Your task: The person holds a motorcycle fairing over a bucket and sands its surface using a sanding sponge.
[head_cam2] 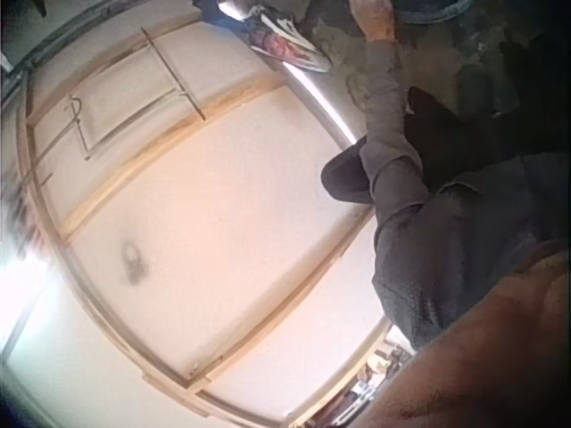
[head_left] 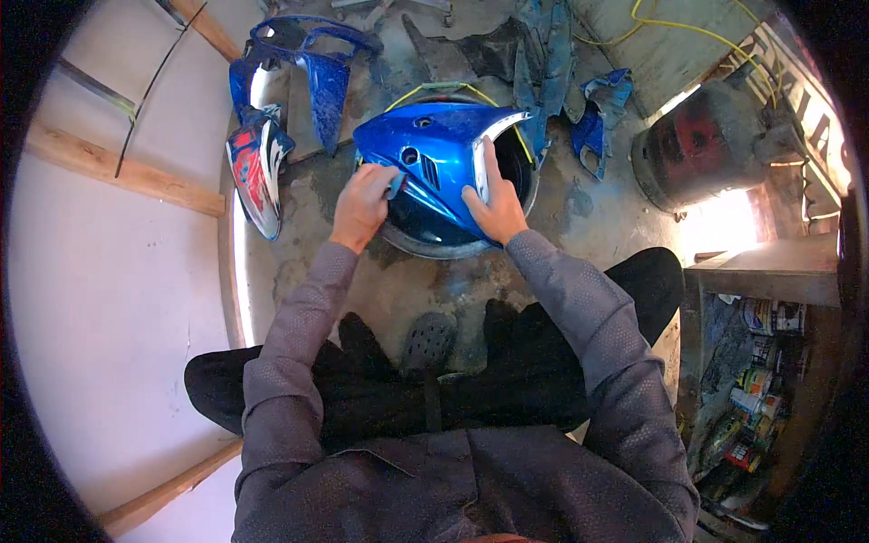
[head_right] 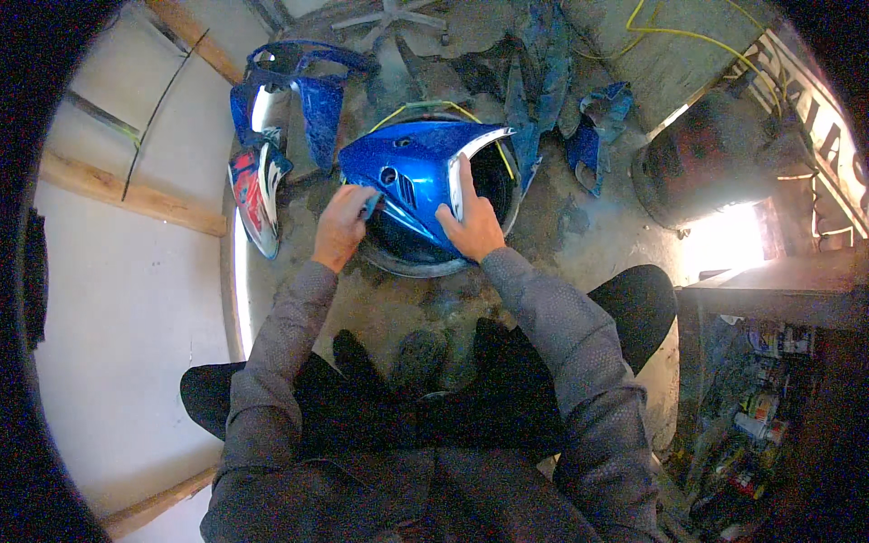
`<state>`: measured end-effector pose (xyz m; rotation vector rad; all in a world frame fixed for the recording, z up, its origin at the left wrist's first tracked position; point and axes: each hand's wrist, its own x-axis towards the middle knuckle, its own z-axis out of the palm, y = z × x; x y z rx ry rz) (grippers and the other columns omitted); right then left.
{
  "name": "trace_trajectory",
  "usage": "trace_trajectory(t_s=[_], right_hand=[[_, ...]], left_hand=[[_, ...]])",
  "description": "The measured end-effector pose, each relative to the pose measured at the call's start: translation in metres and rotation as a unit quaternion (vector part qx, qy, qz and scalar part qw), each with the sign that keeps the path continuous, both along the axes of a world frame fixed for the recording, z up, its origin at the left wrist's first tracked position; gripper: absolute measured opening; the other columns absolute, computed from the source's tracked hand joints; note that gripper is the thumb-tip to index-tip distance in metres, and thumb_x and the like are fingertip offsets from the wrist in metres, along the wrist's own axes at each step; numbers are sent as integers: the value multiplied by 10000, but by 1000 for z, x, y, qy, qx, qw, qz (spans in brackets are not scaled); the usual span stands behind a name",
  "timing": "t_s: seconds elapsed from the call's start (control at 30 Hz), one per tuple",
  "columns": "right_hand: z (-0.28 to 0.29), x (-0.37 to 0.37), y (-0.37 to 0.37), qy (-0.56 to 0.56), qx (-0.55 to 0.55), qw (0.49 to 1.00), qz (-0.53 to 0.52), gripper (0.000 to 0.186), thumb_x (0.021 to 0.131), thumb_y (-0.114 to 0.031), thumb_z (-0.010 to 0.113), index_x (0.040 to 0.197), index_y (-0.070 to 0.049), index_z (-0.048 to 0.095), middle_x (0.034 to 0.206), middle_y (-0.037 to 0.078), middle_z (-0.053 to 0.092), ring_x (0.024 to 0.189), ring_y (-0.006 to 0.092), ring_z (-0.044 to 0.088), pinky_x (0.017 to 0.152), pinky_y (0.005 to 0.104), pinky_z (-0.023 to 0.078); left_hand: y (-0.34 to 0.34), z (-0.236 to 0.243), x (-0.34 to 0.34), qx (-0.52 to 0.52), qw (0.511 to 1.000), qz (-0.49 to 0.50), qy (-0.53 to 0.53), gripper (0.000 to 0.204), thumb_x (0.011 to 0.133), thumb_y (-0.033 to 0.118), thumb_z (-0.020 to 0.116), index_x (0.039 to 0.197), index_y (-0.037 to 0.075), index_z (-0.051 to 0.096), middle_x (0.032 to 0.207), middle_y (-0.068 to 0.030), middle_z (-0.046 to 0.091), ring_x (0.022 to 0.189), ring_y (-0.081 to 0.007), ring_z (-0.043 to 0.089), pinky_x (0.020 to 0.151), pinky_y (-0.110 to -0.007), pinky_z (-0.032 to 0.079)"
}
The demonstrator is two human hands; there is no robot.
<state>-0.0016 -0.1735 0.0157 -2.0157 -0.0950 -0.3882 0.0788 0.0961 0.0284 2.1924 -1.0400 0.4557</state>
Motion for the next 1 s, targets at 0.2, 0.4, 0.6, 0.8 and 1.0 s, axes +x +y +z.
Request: trace_trajectory(t_s=[0.2,0.4,0.6,0.8,1.0], right_hand=[[3,-3,1,36,0,999,-6,1000,918,-218,650,1729,-66,84,838,348,692,753,508,717,737,543,550],[0,-5,-5,36,-3,999,-10,1008,915,-228,651,1732,-77,80,825,352,681,746,511,708,735,547,548],[3,-1,1,36,-17,999,-6,1010,916,-232,653,1731,-74,79,841,354,689,744,515,705,737,563,540],[-1,-5,-4,27,-16,999,-10,1001,923,-222,657,1729,-69,85,855,351,698,748,518,706,737,573,537],[7,-6,-2,52,4,999,-4,995,927,-215,665,1729,-66,95,849,337,701,736,501,715,717,551,547]], left_hand=[[-1,13,10,-11,994,91,-63,352,807,-40,666,1145,53,704,1073,-159,729,1066,-383,686,923,-452,535],[-39,0,-45,16,993,-114,-13,345,809,-22,659,1139,71,703,1078,-132,748,1009,-341,706,882,-444,544],[-5,7,4,59,997,-43,34,379,803,-65,642,1130,91,757,1116,-123,768,986,-394,704,911,-472,570],[-42,-6,-56,17,987,-157,20,450,778,-57,667,1205,77,725,1218,-127,750,1121,-378,703,984,-466,568],[2,-2,-2,9,1000,-15,24,431,813,-114,596,1173,72,742,1183,-154,759,1130,-366,715,1003,-459,563]])
